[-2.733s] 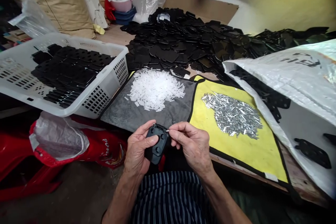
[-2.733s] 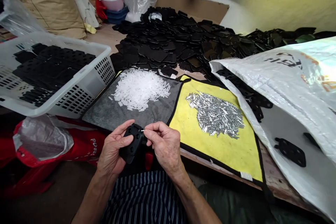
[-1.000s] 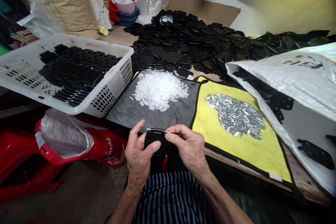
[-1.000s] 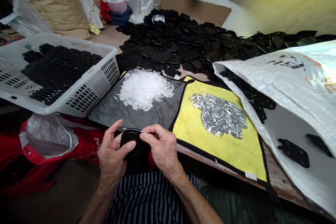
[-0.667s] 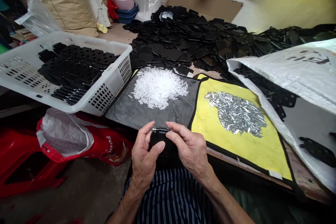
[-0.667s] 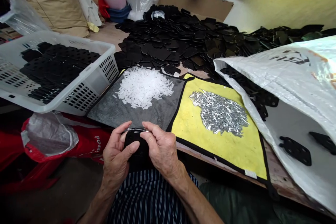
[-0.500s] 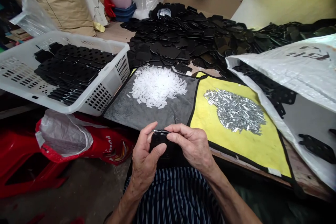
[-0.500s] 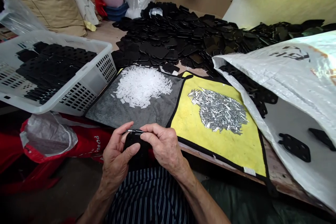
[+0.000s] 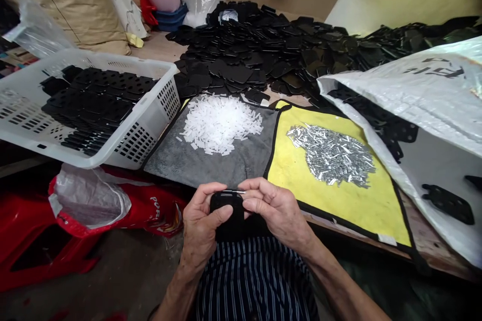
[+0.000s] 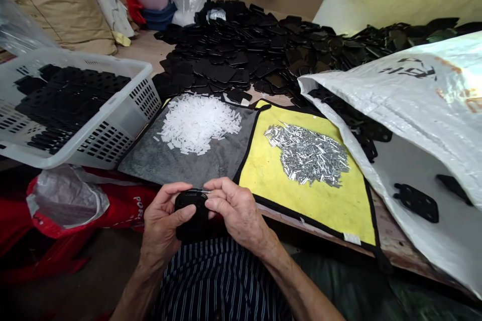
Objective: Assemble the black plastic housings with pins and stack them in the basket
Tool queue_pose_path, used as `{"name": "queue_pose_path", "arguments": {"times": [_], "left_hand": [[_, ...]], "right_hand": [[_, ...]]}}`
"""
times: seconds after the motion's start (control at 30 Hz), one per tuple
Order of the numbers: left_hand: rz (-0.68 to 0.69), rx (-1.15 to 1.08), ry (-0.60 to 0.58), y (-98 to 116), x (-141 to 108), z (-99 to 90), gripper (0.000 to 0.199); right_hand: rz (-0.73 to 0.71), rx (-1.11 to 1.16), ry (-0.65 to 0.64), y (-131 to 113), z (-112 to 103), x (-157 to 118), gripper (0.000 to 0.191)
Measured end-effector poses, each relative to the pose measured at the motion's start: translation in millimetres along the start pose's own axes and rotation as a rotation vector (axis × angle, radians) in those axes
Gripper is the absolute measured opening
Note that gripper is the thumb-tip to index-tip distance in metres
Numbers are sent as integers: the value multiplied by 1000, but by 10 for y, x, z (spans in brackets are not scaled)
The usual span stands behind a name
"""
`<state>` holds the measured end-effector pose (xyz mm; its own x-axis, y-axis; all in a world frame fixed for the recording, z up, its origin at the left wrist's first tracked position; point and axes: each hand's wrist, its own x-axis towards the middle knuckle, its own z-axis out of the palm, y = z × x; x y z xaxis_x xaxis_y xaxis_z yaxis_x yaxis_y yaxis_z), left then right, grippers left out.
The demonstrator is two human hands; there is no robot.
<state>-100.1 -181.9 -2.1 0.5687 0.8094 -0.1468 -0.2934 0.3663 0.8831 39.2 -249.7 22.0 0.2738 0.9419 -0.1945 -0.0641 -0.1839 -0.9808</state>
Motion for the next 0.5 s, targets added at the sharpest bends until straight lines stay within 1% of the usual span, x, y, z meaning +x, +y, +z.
{"name": "queue_pose_path", "arguments": {"times": [0.07,0.13,0.17,0.27,0.3,0.33,0.37,0.4,0.47,0.5], "left_hand": [[-18,-11,-20,20,12,19,30],[-32,-10,-30,22,9,45,29],[-36,-9,-26,16,3,60,28],[-16,7,12,-12,-36,94,24],[-4,22,29,-21,-54,100,23],[5,41,43,-29,-73,101,23],[7,63,50,-36,-93,97,22],[1,90,53,-42,-110,90,21],[-22,150,50,-51,-131,71,19],[-33,178,44,-54,-133,62,19]], "right_hand": [[34,15,-2,-24,-52,-4,17],[26,-53,35,-36,-57,-19,17],[-3,-108,64,-36,-42,-30,17],[-192,-311,218,-20,55,-72,15],[-258,-355,282,-12,91,-87,15],[-289,-369,336,-2,122,-100,15],[-270,-344,357,9,146,-111,16],[-199,-287,345,19,161,-119,16],[-5,-136,270,38,165,-122,18],[67,-75,237,44,156,-119,18]]}}
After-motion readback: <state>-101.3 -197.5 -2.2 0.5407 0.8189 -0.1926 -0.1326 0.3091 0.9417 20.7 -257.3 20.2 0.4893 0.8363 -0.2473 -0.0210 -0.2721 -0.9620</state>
